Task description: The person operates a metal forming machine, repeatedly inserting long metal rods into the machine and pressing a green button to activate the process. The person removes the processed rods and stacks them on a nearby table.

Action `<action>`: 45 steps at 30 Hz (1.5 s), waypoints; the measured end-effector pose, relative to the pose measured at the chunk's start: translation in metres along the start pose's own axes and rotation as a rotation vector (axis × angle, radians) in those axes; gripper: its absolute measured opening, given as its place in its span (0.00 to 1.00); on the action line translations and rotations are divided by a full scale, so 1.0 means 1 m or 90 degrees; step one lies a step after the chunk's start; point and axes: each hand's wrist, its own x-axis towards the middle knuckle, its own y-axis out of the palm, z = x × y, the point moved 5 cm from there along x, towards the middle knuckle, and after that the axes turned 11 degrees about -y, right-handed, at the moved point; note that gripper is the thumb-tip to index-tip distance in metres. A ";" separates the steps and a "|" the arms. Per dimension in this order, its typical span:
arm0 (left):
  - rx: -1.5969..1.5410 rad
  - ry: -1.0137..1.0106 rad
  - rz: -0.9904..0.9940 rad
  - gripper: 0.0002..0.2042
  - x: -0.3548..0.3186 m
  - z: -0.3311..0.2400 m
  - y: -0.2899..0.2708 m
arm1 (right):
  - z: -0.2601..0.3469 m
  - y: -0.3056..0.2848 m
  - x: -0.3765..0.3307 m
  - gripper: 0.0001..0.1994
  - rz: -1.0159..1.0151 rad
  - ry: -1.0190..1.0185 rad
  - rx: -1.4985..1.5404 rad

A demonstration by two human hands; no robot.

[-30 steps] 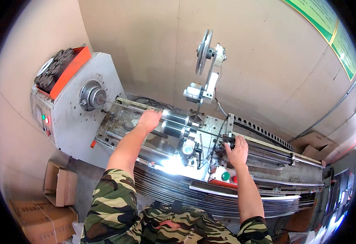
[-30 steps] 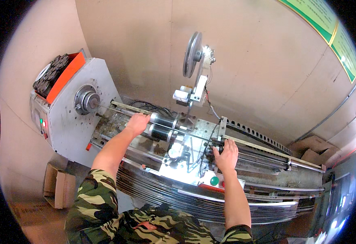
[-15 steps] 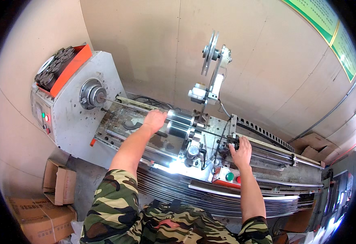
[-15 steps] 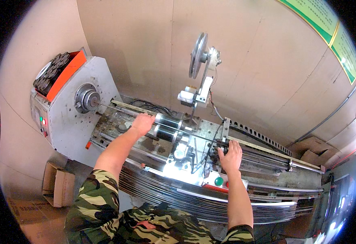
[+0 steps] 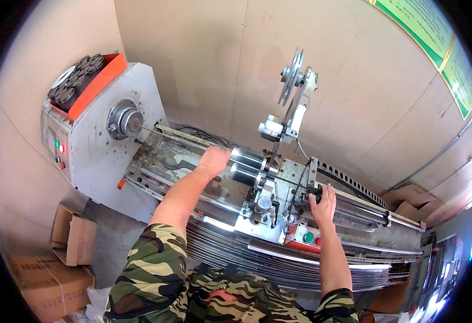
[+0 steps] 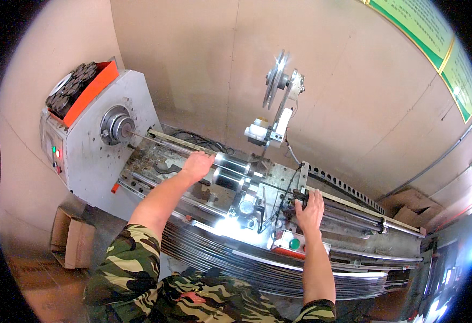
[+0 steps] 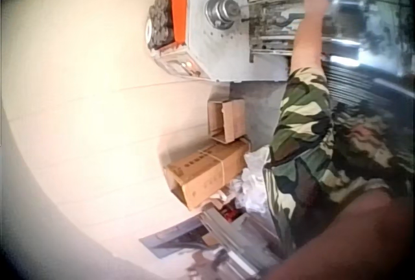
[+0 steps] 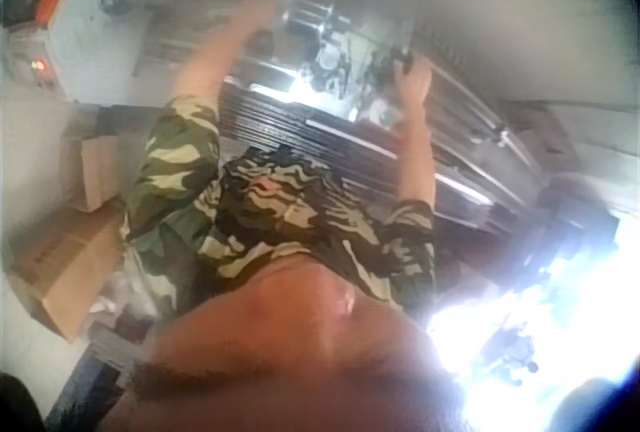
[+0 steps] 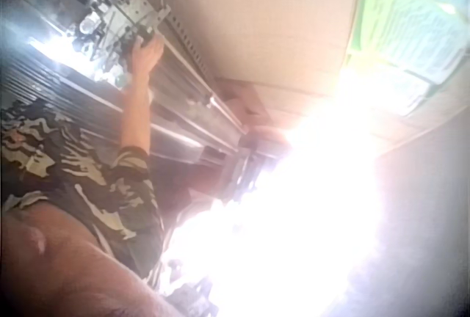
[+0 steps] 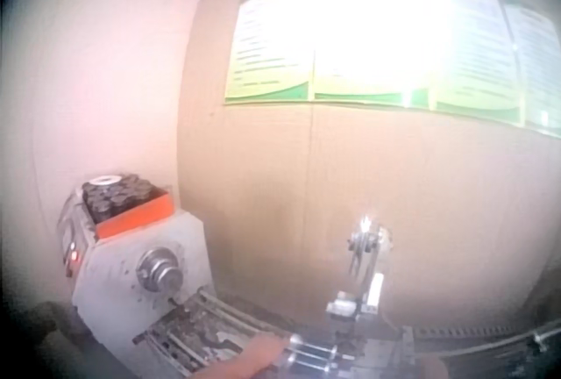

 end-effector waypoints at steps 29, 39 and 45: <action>-0.043 0.045 -0.045 0.10 0.000 -0.003 0.003 | 0.180 0.063 0.065 0.24 0.055 0.019 0.099; -0.027 0.081 -0.089 0.08 0.002 0.005 0.022 | 0.183 0.066 0.061 0.20 -0.010 0.061 0.067; -0.049 0.099 -0.098 0.10 0.004 0.006 0.025 | 0.182 0.065 0.061 0.20 -0.020 0.069 0.057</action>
